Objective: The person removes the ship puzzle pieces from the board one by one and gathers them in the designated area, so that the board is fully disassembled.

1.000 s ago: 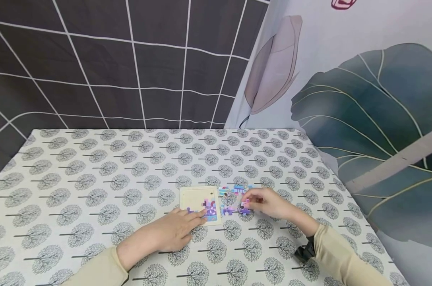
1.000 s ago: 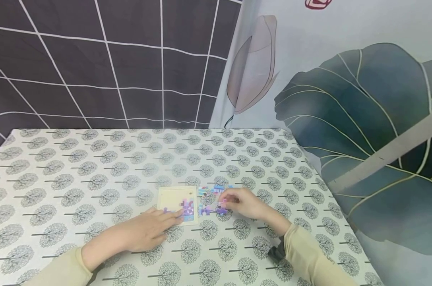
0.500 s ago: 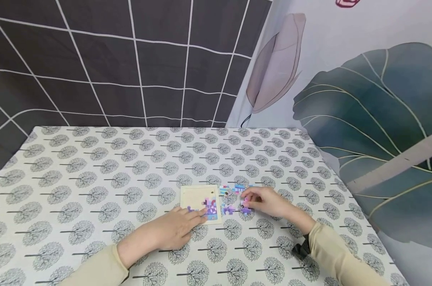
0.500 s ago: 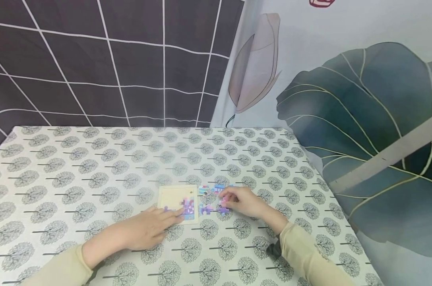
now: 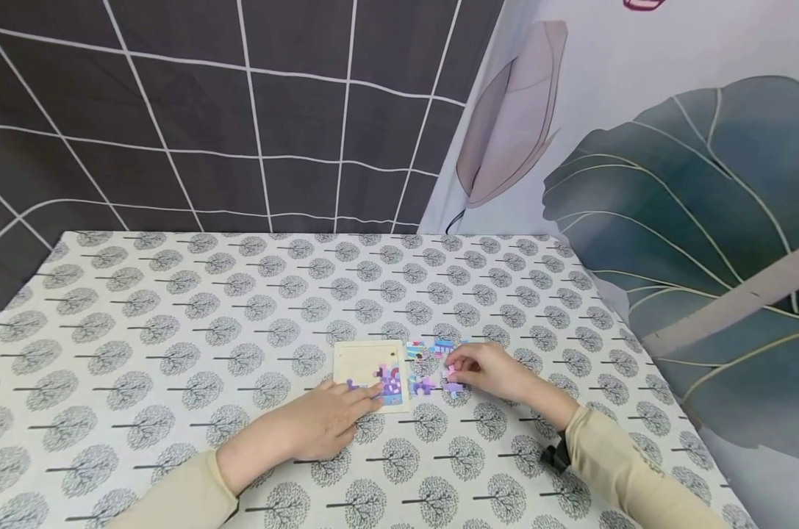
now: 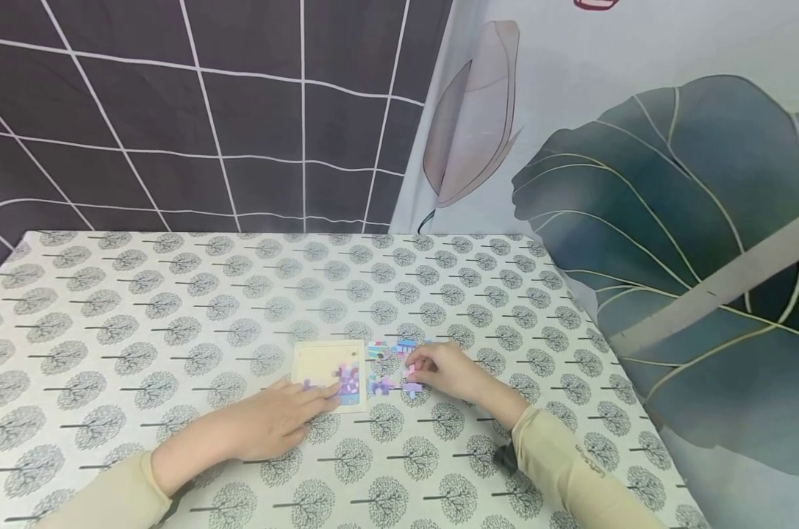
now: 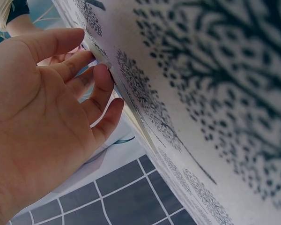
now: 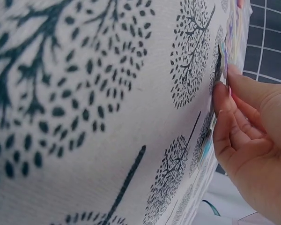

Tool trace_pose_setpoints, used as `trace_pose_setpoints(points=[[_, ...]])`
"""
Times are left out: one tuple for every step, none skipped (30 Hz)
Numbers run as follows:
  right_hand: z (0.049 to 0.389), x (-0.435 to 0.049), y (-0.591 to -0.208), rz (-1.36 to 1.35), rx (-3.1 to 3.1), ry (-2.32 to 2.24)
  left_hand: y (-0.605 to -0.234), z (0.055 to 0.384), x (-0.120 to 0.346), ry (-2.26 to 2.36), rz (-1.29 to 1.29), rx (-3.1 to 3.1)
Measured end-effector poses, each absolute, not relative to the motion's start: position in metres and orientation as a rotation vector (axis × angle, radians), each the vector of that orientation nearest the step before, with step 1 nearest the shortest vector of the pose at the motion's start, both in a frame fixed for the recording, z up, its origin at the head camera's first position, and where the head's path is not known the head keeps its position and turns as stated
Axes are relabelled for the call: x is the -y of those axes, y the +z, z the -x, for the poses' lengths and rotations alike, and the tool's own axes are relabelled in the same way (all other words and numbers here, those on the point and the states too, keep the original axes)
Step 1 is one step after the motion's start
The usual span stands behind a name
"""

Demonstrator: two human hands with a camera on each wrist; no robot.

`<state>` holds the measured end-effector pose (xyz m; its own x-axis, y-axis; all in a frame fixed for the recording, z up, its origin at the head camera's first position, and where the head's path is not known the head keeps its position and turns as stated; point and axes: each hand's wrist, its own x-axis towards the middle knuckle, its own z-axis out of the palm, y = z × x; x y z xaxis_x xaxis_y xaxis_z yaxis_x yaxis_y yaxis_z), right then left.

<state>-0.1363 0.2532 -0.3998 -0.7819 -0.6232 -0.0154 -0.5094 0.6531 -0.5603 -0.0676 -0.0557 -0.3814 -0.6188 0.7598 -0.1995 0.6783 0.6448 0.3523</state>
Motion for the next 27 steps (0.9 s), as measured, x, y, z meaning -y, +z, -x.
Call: trace_pose_setpoints(points=[[0.1366, -0.2529, -0.3999, 0.931, -2.660, -0.810, -0.3814, 0.0676, 0.0558, 0.345, -1.149, -2.539], [0.1366, -0.2524, -0.3994, 0.930, -2.657, -0.814, -0.3815, 0.0675, 0.0559, 0.343, -1.151, -2.540], [0.1370, -0.2522, -0.3992, 0.944, -2.651, -0.819, -0.3816, 0.0675, 0.0559, 0.344, -1.151, -2.541], [0.1373, -0.2520, -0.3987, 0.946, -2.646, -0.823, -0.3817, 0.0674, 0.0559, 0.342, -1.152, -2.542], [0.1375, -0.2518, -0.3981, 0.949, -2.640, -0.827, -0.3817, 0.0674, 0.0559, 0.343, -1.151, -2.542], [0.1377, -0.2515, -0.3974, 0.945, -2.635, -0.827, -0.3817, 0.0673, 0.0559, 0.344, -1.149, -2.541], [0.1379, -0.2512, -0.3968, 0.935, -2.629, -0.827, -0.3817, 0.0673, 0.0558, 0.344, -1.146, -2.541], [0.1382, -0.2509, -0.3960, 0.928, -2.622, -0.826, -0.3818, 0.0672, 0.0558, 0.345, -1.144, -2.540], [0.1384, -0.2506, -0.3953, 0.920, -2.615, -0.823, -0.3819, 0.0672, 0.0558, 0.346, -1.141, -2.539], [0.1388, -0.2501, -0.3944, 0.911, -2.611, -0.817, -0.3819, 0.0671, 0.0558, 0.345, -1.138, -2.539], [0.1390, -0.2498, -0.3939, 0.907, -2.607, -0.811, -0.3820, 0.0671, 0.0558, 0.348, -1.136, -2.539], [0.1393, -0.2494, -0.3933, 0.898, -2.606, -0.799, -0.3820, 0.0671, 0.0558, 0.349, -1.135, -2.539], [0.1394, -0.2492, -0.3930, 0.894, -2.605, -0.789, -0.3821, 0.0671, 0.0557, 0.349, -1.137, -2.539], [0.1395, -0.2490, -0.3925, 0.892, -2.606, -0.781, -0.3822, 0.0671, 0.0557, 0.352, -1.139, -2.539], [0.1394, -0.2487, -0.3922, 0.886, -2.608, -0.773, -0.3822, 0.0672, 0.0557, 0.354, -1.140, -2.539], [0.1395, -0.2487, -0.3920, 0.888, -2.609, -0.768, -0.3821, 0.0672, 0.0556, 0.357, -1.141, -2.539], [0.1391, -0.2484, -0.3920, 0.877, -2.609, -0.765, -0.3821, 0.0672, 0.0556, 0.359, -1.143, -2.539], [0.1389, -0.2481, -0.3919, 0.871, -2.610, -0.765, -0.3820, 0.0672, 0.0556, 0.359, -1.144, -2.539], [0.1385, -0.2477, -0.3920, 0.871, -2.611, -0.770, -0.3820, 0.0672, 0.0557, 0.359, -1.145, -2.539], [0.1381, -0.2474, -0.3921, 0.877, -2.614, -0.775, -0.3819, 0.0672, 0.0557, 0.360, -1.144, -2.538], [0.1376, -0.2471, -0.3925, 0.883, -2.617, -0.776, -0.3818, 0.0672, 0.0557, 0.359, -1.145, -2.538], [0.1371, -0.2468, -0.3928, 0.894, -2.622, -0.779, -0.3816, 0.0672, 0.0558, 0.358, -1.145, -2.537], [0.1364, -0.2463, -0.3932, 0.893, -2.626, -0.782, -0.3816, 0.0671, 0.0559, 0.357, -1.146, -2.537], [0.1358, -0.2459, -0.3936, 0.902, -2.632, -0.782, -0.3814, 0.0671, 0.0559, 0.357, -1.146, -2.536], [0.1351, -0.2457, -0.3939, 0.911, -2.641, -0.778, -0.3814, 0.0670, 0.0560, 0.356, -1.146, -2.536], [0.1345, -0.2455, -0.3941, 0.918, -2.650, -0.772, -0.3813, 0.0670, 0.0561, 0.354, -1.147, -2.537], [0.1338, -0.2452, -0.3941, 0.923, -2.662, -0.762, -0.3813, 0.0670, 0.0562, 0.354, -1.147, -2.537]])
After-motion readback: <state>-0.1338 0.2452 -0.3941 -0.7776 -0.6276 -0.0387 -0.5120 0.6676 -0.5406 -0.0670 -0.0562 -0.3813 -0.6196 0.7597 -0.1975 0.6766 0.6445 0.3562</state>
